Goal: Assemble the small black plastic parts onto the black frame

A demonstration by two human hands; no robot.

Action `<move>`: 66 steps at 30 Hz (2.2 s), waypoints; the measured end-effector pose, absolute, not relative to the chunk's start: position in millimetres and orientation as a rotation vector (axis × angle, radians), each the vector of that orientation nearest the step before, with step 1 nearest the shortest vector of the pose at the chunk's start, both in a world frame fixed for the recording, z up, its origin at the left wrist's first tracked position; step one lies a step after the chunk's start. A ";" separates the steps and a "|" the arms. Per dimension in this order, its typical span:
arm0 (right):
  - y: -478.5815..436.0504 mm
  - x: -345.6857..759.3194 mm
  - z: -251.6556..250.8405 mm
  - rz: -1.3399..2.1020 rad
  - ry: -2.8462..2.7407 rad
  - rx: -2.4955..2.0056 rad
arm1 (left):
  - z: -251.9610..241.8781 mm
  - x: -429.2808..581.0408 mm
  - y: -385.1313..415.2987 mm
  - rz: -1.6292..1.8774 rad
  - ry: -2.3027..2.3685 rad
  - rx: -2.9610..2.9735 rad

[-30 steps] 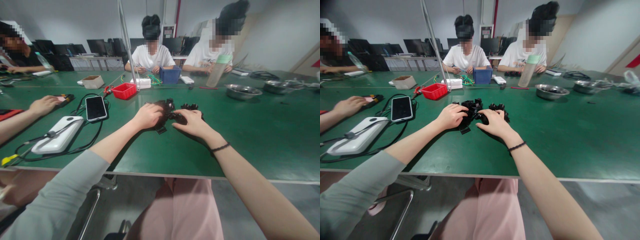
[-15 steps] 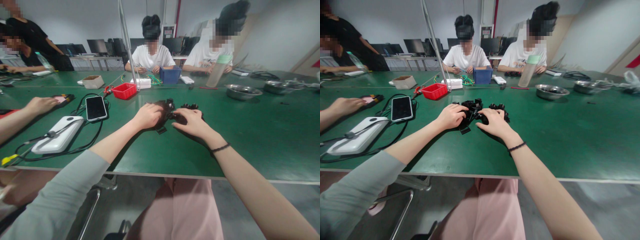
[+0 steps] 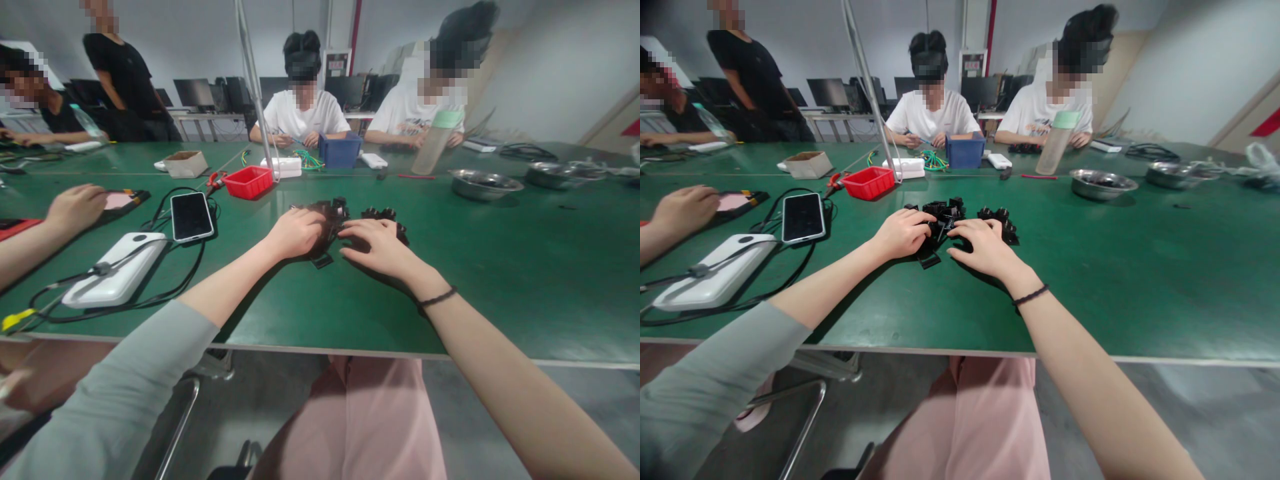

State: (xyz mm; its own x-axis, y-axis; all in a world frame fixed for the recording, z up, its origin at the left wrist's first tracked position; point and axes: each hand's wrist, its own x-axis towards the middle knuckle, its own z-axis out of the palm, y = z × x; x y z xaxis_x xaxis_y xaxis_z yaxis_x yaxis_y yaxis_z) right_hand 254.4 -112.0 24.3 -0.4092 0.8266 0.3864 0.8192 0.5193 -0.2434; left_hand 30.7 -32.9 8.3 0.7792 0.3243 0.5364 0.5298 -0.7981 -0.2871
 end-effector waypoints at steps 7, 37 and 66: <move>-116.3 246.8 25.9 0.021 -2.362 -1.264 | 8.1 30.9 -32.5 -0.667 -0.651 -2.556; -115.3 246.6 23.8 0.056 -2.365 -1.262 | 3.4 30.4 -31.2 -0.845 -0.935 -2.418; -114.7 247.7 23.7 0.052 -2.325 -1.260 | -3.1 28.8 -21.2 -1.055 -0.777 -2.380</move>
